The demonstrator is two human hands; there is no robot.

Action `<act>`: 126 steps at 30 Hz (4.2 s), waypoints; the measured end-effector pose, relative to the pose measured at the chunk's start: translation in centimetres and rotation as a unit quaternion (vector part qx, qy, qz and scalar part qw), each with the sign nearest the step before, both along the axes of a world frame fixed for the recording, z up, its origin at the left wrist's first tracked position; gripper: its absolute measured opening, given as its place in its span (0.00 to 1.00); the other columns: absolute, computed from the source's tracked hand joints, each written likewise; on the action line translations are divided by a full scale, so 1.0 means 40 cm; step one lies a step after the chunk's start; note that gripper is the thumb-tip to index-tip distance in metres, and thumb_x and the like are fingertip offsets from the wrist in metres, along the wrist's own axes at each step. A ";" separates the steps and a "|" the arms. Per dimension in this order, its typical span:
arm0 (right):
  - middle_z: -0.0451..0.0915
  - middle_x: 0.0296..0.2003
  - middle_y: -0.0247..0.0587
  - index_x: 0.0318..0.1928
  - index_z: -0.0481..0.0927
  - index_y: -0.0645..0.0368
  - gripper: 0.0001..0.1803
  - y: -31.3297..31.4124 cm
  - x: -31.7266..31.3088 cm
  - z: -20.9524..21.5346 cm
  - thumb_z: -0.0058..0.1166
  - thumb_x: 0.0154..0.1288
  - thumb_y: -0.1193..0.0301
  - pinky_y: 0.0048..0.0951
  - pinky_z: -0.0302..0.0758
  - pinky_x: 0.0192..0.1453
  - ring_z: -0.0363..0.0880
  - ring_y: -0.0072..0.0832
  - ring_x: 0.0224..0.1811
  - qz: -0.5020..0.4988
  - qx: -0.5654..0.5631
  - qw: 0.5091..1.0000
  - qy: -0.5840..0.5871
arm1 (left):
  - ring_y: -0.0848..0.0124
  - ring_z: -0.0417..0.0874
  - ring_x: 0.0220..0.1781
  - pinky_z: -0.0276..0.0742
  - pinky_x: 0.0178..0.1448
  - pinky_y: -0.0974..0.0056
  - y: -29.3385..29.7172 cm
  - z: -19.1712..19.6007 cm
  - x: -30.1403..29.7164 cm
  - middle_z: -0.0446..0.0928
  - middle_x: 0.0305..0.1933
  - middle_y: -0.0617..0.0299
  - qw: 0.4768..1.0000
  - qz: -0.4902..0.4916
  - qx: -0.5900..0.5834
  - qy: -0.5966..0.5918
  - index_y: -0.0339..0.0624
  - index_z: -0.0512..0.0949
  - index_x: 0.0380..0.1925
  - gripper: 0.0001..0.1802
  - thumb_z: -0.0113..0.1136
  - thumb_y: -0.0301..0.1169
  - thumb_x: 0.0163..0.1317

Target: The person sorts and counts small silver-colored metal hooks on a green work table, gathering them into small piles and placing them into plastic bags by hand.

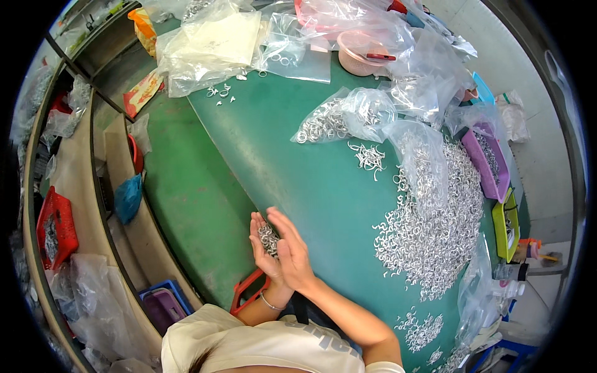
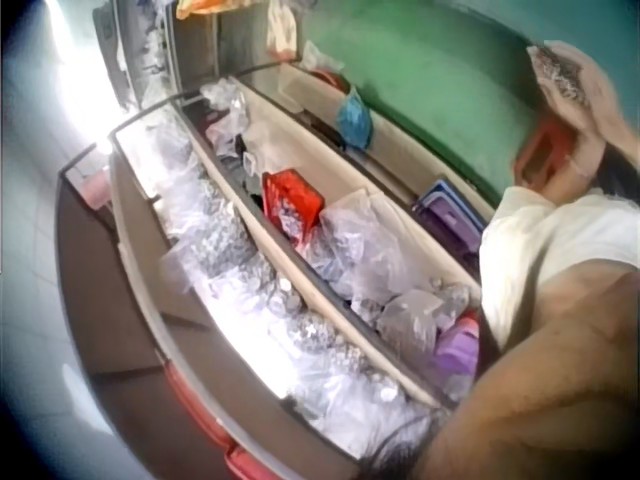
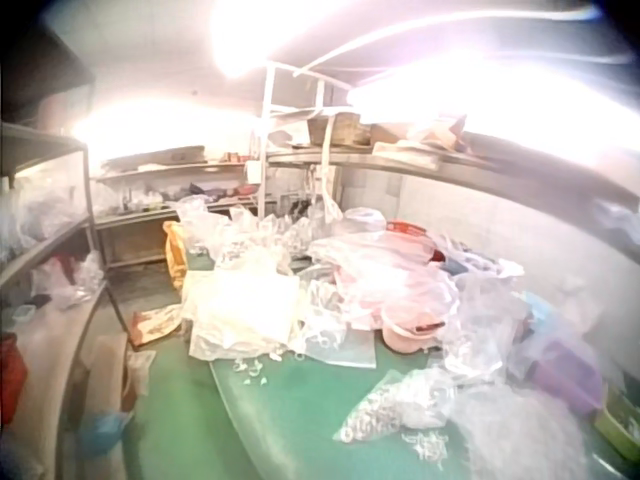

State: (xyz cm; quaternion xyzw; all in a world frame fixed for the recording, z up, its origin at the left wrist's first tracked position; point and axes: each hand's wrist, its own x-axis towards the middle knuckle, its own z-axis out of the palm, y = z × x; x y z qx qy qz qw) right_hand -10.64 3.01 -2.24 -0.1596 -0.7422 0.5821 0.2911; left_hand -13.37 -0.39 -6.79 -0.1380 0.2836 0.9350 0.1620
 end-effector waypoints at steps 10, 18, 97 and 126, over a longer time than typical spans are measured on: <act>0.62 0.64 0.60 0.64 0.60 0.73 0.33 -0.004 -0.005 -0.002 0.32 0.75 0.53 0.40 0.54 0.72 0.59 0.47 0.69 -0.001 -0.089 0.996 -0.008 | 0.62 0.56 0.73 0.52 0.76 0.56 -0.002 -0.014 0.011 0.56 0.71 0.52 1.000 0.014 0.008 -0.011 0.30 0.57 0.65 0.29 0.33 0.43 0.74; 0.70 0.55 0.65 0.55 0.66 0.75 0.28 -0.112 0.120 -0.030 0.32 0.76 0.57 0.48 0.66 0.64 0.71 0.51 0.58 -0.125 -0.087 0.978 0.139 | 0.65 0.53 0.74 0.47 0.77 0.57 0.011 0.022 0.010 0.55 0.73 0.56 1.000 0.015 -0.008 -0.017 0.32 0.55 0.67 0.29 0.34 0.41 0.74; 0.73 0.42 0.42 0.48 0.71 0.59 0.15 0.620 0.115 0.245 0.43 0.68 0.63 0.44 0.72 0.55 0.72 0.36 0.44 -0.338 -0.588 0.649 0.345 | 0.57 0.65 0.60 0.67 0.61 0.48 0.806 0.176 0.027 0.62 0.62 0.51 0.950 -0.313 0.008 0.002 0.35 0.64 0.59 0.30 0.40 0.49 0.68; 0.81 0.43 0.48 0.46 0.79 0.64 0.11 -0.104 0.706 0.113 0.51 0.64 0.76 0.33 0.74 0.51 0.80 0.38 0.45 -0.430 0.097 0.880 -0.176 | 0.63 0.72 0.60 0.63 0.65 0.64 0.142 0.168 0.232 0.74 0.55 0.53 0.548 -0.581 -0.099 0.594 0.34 0.73 0.53 0.19 0.55 0.19 0.60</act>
